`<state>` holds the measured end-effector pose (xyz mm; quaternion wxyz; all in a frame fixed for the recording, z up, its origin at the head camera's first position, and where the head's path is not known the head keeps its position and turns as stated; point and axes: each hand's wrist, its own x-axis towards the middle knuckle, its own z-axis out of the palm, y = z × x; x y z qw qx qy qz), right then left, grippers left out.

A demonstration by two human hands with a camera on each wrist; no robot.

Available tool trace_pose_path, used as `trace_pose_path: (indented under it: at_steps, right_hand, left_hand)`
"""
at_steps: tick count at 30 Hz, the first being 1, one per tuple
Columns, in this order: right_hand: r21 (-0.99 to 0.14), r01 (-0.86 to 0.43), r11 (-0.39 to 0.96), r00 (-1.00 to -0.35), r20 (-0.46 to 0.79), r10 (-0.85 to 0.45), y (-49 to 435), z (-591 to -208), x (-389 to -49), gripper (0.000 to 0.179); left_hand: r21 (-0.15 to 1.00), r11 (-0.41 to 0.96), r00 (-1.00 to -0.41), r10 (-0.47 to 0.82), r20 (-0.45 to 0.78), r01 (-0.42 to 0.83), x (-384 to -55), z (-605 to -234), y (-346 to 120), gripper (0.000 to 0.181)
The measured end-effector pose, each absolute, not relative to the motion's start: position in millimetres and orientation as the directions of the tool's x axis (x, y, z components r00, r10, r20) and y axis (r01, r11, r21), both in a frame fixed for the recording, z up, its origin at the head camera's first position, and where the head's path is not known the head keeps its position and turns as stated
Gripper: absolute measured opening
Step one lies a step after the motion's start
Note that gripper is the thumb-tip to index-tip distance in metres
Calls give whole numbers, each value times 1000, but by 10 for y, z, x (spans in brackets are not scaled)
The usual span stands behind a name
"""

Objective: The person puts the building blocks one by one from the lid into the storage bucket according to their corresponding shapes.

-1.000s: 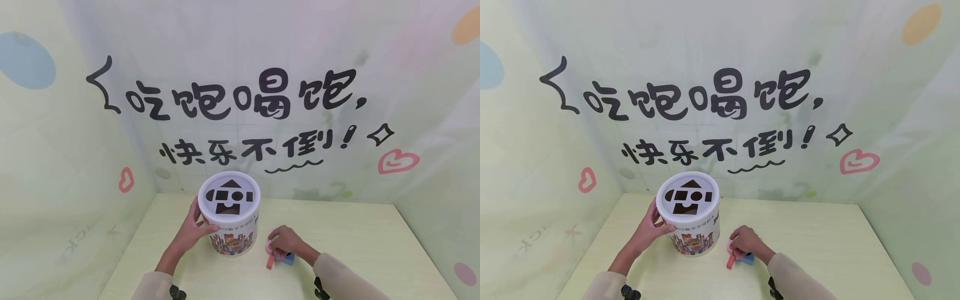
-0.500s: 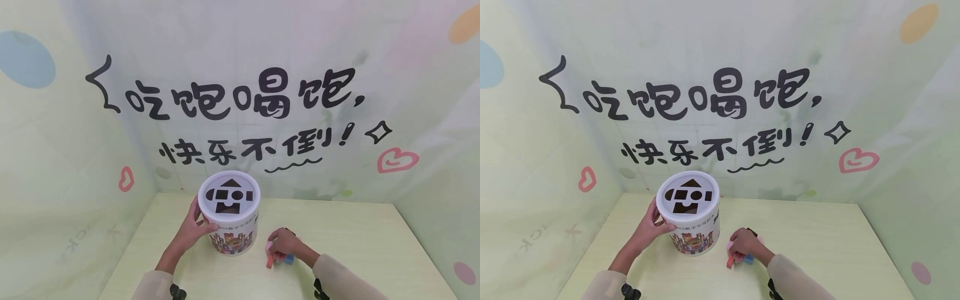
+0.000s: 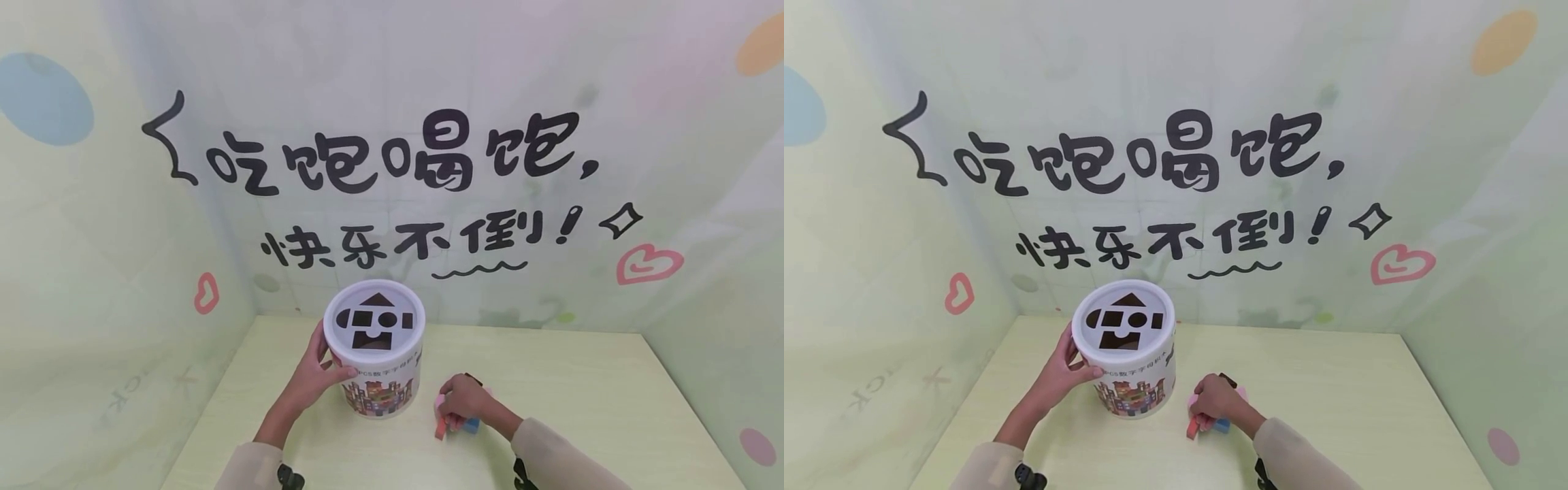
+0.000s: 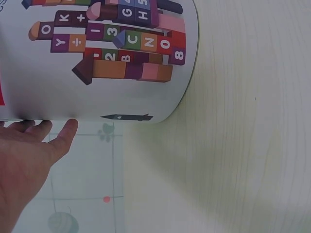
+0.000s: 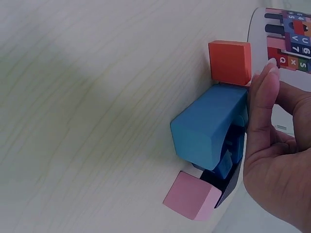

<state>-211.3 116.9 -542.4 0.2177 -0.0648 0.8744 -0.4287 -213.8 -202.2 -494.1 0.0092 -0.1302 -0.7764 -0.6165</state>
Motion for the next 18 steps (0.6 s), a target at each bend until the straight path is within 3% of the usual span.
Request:
trace_pose_path:
  at_steps: [18]
  right_hand:
    - [-757,-46,652,-895,-258,-364,1202,-5327,-2164,39]
  left_hand:
    - [959,202,-971,177,163,198,-2159,-4931,-1982,105]
